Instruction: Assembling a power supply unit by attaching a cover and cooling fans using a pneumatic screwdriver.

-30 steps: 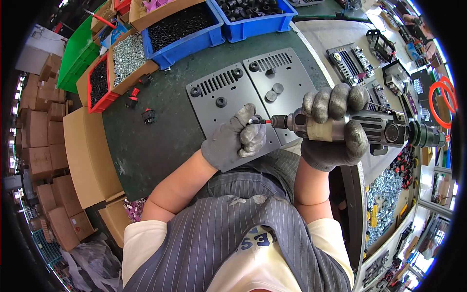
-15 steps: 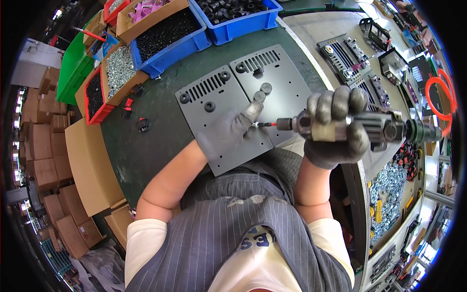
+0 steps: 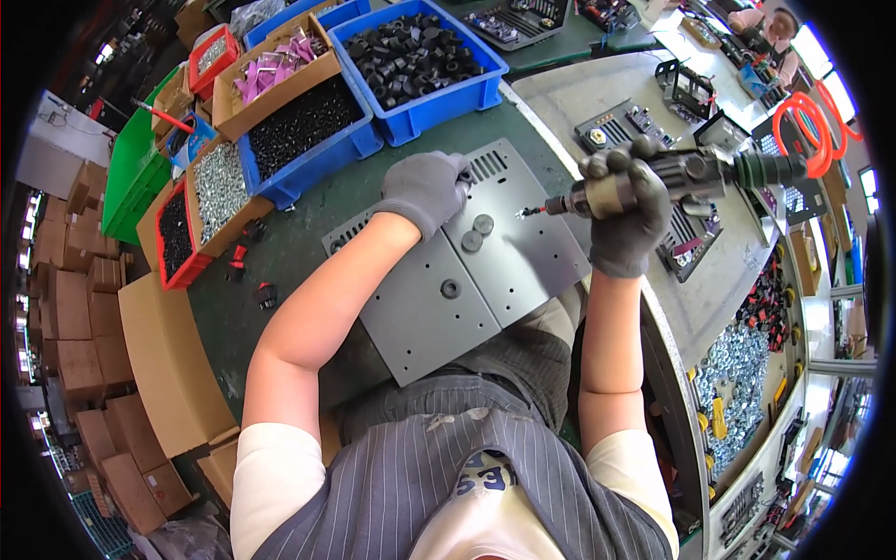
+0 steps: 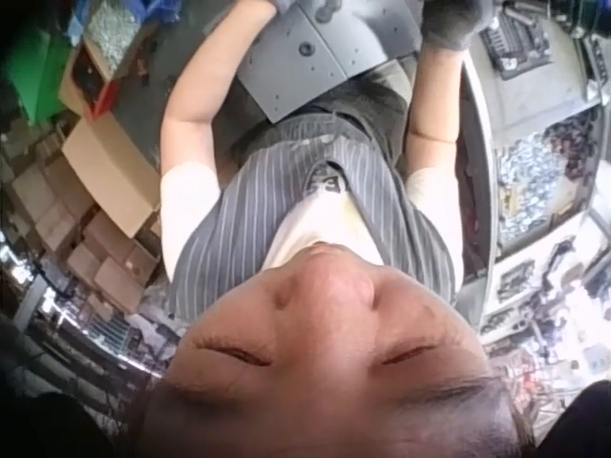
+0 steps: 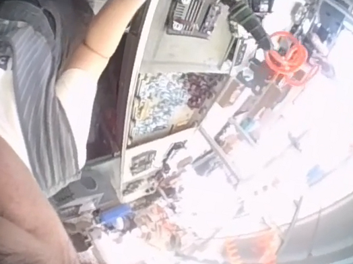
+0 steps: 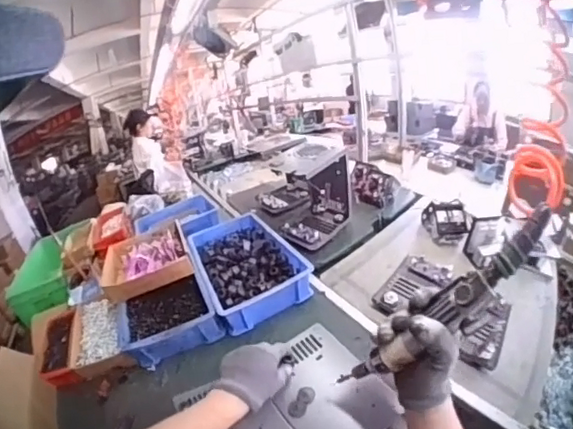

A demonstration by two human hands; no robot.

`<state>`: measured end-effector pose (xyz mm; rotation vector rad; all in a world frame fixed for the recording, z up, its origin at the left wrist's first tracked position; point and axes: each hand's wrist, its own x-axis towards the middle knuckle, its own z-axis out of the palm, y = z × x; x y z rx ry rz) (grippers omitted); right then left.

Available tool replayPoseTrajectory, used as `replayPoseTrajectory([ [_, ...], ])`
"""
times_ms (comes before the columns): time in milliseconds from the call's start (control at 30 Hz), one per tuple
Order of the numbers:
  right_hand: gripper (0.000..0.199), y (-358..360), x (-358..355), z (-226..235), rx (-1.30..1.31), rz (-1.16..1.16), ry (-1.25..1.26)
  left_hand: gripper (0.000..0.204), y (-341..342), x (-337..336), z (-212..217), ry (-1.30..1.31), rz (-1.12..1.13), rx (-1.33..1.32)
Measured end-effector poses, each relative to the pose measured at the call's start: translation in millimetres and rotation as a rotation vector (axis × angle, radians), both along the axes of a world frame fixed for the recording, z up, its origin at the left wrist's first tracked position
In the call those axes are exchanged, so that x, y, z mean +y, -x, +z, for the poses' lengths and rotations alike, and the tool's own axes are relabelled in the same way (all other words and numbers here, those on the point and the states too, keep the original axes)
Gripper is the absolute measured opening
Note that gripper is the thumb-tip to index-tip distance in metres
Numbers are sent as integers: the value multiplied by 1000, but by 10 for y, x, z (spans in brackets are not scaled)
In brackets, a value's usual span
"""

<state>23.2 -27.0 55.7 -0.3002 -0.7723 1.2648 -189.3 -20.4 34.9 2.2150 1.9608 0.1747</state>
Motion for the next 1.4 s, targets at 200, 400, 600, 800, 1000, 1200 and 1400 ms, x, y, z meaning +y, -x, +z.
replayPoseTrajectory([
  [200, 28, 132, 581, 100, -264, -209, 27, 29, -24, 280, 12, 116, -12, -116],
  [400, 27, 404, 873, 96, -307, -108, -35, 25, -192, 539, -342, 153, -2, -609],
  [600, 26, 695, 1029, -62, -705, -142, -42, 25, -270, 493, -358, 90, 41, -496],
  [800, 23, 760, 1085, -109, -819, -86, 1, 30, -220, 484, -306, 50, 6, -456],
  [1000, 24, 719, 1120, -188, -702, -24, -2, 32, -279, 478, -346, -51, -29, -448],
  [1200, 30, 703, 1144, -98, -716, 75, -15, 32, -303, 393, -282, -106, 6, -315],
  [1400, 36, 395, 465, 307, -357, 99, -82, 33, -262, 430, -291, -14, -28, -469],
])
